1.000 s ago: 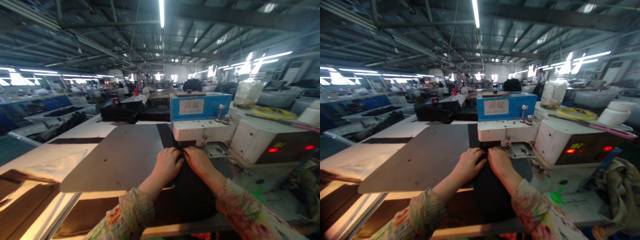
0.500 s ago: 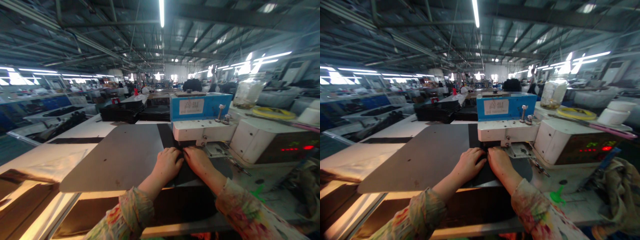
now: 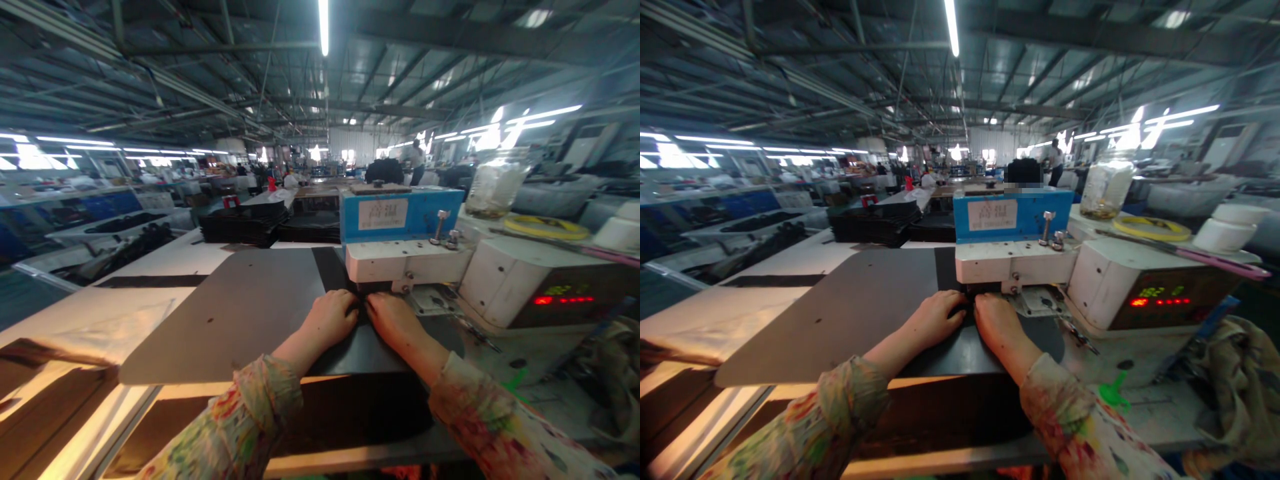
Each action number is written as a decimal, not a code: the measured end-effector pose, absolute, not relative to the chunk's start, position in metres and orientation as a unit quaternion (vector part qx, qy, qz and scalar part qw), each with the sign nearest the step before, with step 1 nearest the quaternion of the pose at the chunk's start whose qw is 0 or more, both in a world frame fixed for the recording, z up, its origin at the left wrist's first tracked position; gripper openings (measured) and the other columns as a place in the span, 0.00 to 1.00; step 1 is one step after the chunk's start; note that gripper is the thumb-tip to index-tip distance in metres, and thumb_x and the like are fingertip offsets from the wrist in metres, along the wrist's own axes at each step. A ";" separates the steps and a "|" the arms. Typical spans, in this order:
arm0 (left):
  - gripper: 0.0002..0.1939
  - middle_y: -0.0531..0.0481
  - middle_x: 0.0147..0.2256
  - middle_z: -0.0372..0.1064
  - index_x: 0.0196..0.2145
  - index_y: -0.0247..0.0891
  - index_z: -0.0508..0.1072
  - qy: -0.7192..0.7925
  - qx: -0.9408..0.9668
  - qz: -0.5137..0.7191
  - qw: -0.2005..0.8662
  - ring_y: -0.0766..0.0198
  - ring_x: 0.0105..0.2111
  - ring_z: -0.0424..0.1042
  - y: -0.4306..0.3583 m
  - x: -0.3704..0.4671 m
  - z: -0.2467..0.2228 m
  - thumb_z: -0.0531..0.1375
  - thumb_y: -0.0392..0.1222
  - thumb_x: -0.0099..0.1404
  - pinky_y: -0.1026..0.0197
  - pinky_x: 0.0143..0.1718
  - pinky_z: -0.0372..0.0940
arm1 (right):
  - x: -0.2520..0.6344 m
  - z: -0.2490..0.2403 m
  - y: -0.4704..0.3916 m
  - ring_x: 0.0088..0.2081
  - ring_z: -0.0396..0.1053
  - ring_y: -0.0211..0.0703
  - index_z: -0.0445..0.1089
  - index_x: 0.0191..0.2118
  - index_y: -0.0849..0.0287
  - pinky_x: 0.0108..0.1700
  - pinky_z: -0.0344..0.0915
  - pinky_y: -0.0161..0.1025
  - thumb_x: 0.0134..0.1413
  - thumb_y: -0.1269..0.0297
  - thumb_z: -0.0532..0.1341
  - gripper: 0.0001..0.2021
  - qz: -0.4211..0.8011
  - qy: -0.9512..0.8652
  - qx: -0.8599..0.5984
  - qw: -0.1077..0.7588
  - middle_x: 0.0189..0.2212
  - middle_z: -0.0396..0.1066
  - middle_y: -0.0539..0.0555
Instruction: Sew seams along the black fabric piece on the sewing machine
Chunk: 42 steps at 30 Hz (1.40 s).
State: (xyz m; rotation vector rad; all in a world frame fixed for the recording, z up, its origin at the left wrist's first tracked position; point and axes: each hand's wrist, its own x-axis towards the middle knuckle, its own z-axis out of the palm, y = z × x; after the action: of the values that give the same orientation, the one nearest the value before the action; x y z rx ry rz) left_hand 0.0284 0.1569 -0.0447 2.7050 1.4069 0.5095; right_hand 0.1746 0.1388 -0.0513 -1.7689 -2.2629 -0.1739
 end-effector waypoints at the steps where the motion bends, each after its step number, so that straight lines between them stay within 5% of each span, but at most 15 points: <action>1: 0.12 0.48 0.41 0.67 0.40 0.38 0.68 0.454 0.875 0.164 0.023 0.61 0.43 0.65 0.159 0.028 -0.045 0.50 0.38 0.59 0.60 0.45 0.60 | 0.174 -0.051 0.139 0.34 0.70 0.43 0.67 0.33 0.62 0.34 0.60 0.35 0.58 0.69 0.47 0.12 -0.065 -0.779 -0.610 0.129 0.32 0.71 0.56; 11: 0.12 0.47 0.40 0.67 0.37 0.37 0.68 0.485 0.865 0.127 -0.035 0.62 0.40 0.66 0.181 0.028 -0.049 0.46 0.36 0.62 0.61 0.41 0.62 | 0.172 -0.050 0.142 0.32 0.70 0.44 0.67 0.33 0.63 0.31 0.61 0.35 0.55 0.74 0.48 0.10 -0.088 -0.778 -0.610 0.119 0.32 0.70 0.57; 19: 0.14 0.44 0.42 0.66 0.40 0.38 0.69 0.520 0.846 0.104 -0.061 0.57 0.41 0.65 0.207 0.007 -0.042 0.46 0.38 0.63 0.57 0.38 0.63 | 0.187 -0.060 0.120 0.36 0.66 0.41 0.68 0.34 0.61 0.38 0.60 0.35 0.54 0.72 0.50 0.10 -0.029 -0.793 -0.566 0.224 0.32 0.67 0.55; 24: 0.14 0.43 0.36 0.67 0.33 0.35 0.71 0.482 0.871 0.062 -0.079 0.59 0.36 0.67 0.200 -0.003 -0.028 0.48 0.44 0.62 0.58 0.40 0.61 | 0.194 -0.065 0.104 0.36 0.64 0.41 0.68 0.38 0.61 0.40 0.60 0.37 0.54 0.72 0.50 0.11 0.019 -0.796 -0.533 0.285 0.32 0.65 0.55; 28: 0.14 0.41 0.29 0.68 0.30 0.32 0.71 0.470 0.876 0.008 -0.111 0.56 0.32 0.69 0.191 0.006 -0.026 0.50 0.45 0.59 0.56 0.37 0.62 | 0.193 -0.065 0.103 0.36 0.63 0.42 0.68 0.36 0.61 0.40 0.60 0.37 0.53 0.72 0.51 0.10 0.024 -0.796 -0.528 0.296 0.32 0.65 0.55; 33: 0.12 0.40 0.33 0.68 0.32 0.30 0.70 0.454 0.879 -0.002 -0.143 0.53 0.35 0.68 0.191 0.008 -0.027 0.58 0.41 0.51 0.55 0.39 0.62 | 0.193 -0.063 0.096 0.36 0.63 0.42 0.68 0.36 0.61 0.39 0.59 0.38 0.54 0.71 0.50 0.10 0.051 -0.791 -0.512 0.331 0.31 0.65 0.55; 38: 0.15 0.43 0.32 0.67 0.30 0.33 0.68 0.486 0.861 0.030 -0.146 0.60 0.34 0.67 0.161 -0.014 -0.023 0.44 0.35 0.63 0.59 0.37 0.63 | 0.187 -0.060 0.055 0.30 0.65 0.37 0.68 0.34 0.60 0.34 0.60 0.33 0.56 0.60 0.49 0.13 0.292 -0.733 -0.473 0.393 0.27 0.66 0.51; 42: 0.07 0.48 0.29 0.66 0.27 0.35 0.67 0.404 0.908 0.021 -0.111 0.62 0.30 0.65 0.075 -0.014 -0.028 0.50 0.34 0.59 0.61 0.30 0.63 | 0.180 -0.078 0.029 0.19 0.62 0.33 0.68 0.31 0.62 0.20 0.57 0.29 0.54 0.45 0.43 0.27 0.526 -0.618 -0.460 0.361 0.20 0.65 0.50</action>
State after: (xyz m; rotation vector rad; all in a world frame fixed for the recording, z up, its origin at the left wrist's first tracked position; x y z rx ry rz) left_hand -0.0141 0.0746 -0.0283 3.0719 1.3684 0.0724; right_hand 0.1802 0.0286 -0.0783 -1.1865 -1.5912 1.3548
